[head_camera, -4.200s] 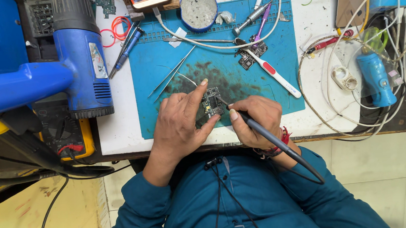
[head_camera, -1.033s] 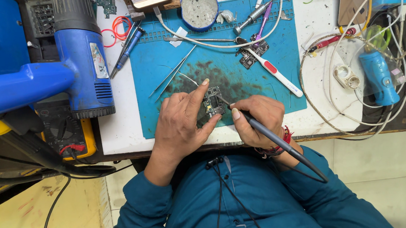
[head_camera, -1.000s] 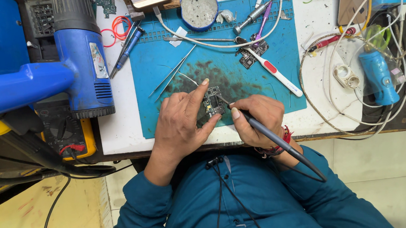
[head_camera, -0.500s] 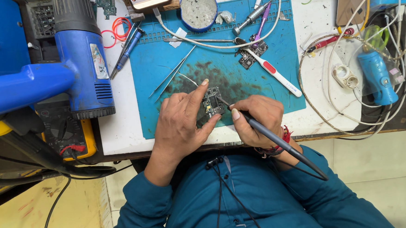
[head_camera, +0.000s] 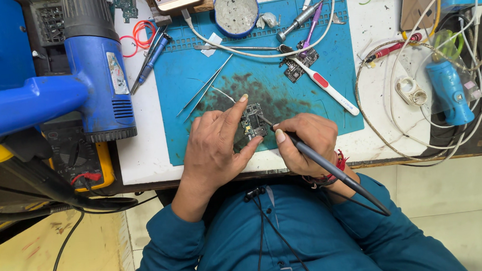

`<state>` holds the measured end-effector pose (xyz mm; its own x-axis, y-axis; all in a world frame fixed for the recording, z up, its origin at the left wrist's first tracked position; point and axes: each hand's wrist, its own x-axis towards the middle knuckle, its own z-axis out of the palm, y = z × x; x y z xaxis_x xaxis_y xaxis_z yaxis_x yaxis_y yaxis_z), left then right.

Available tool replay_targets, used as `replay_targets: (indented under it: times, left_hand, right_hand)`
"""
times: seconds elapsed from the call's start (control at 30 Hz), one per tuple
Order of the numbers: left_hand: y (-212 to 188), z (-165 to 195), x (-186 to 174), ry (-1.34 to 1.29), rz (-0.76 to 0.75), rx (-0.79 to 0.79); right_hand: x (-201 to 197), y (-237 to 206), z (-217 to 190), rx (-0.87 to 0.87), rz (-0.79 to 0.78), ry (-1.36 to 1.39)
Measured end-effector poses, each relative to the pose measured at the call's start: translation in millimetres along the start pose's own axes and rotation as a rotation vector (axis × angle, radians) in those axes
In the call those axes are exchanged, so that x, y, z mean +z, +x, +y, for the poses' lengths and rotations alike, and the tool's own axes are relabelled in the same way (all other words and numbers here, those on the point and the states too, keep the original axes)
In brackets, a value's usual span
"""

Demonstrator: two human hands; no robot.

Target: The person uses a soldering iron and tweezers to solder components on a small circuit board. They hold the board steady with one hand while applying heat and solder with the other, occasionally repositioning the board to access different areas.

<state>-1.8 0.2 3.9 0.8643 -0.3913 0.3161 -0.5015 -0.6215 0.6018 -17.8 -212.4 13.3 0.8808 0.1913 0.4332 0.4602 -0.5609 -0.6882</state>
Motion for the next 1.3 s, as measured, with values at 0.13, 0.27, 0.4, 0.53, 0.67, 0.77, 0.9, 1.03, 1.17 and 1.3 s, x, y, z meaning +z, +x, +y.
replay_targets:
  times: [0.13, 0.27, 0.4, 0.53, 0.67, 0.77, 0.9, 1.03, 1.17, 1.3]
  left_hand:
    - [-0.4, 0.8, 0.4, 0.005, 0.012, 0.000]
    - [-0.3, 0.2, 0.0, 0.002, 0.010, 0.007]
    - [0.2, 0.3, 0.0, -0.001, 0.005, 0.002]
    - [0.4, 0.5, -0.4, 0.003, 0.010, 0.008]
    - [0.3, 0.5, -0.6, -0.005, 0.002, 0.002]
    - [0.0, 0.7, -0.3, -0.005, 0.001, 0.000]
    - [0.0, 0.6, -0.4, -0.003, 0.010, 0.004]
    - [0.4, 0.6, -0.3, 0.000, 0.005, 0.004]
    - [0.2, 0.5, -0.3, -0.003, 0.003, 0.004]
    - [0.1, 1.0, -0.3, -0.008, 0.006, 0.000]
  right_hand:
    - [-0.4, 0.3, 0.0, -0.002, -0.010, -0.002]
    - [0.1, 0.6, -0.1, 0.003, -0.007, 0.006]
    - [-0.4, 0.2, -0.5, 0.009, -0.006, -0.005]
    - [0.5, 0.6, -0.3, 0.015, -0.006, -0.006]
    - [0.1, 0.7, -0.5, 0.019, -0.007, -0.005]
    - [-0.2, 0.6, -1.1, 0.008, -0.004, -0.008]
    - [0.3, 0.9, -1.2, 0.009, -0.004, -0.007]
    - [0.2, 0.9, -0.6, 0.023, -0.005, -0.008]
    - [-0.2, 0.2, -0.6, 0.013, -0.010, -0.012]
    - [0.0, 0.3, -0.4, 0.005, -0.003, -0.006]
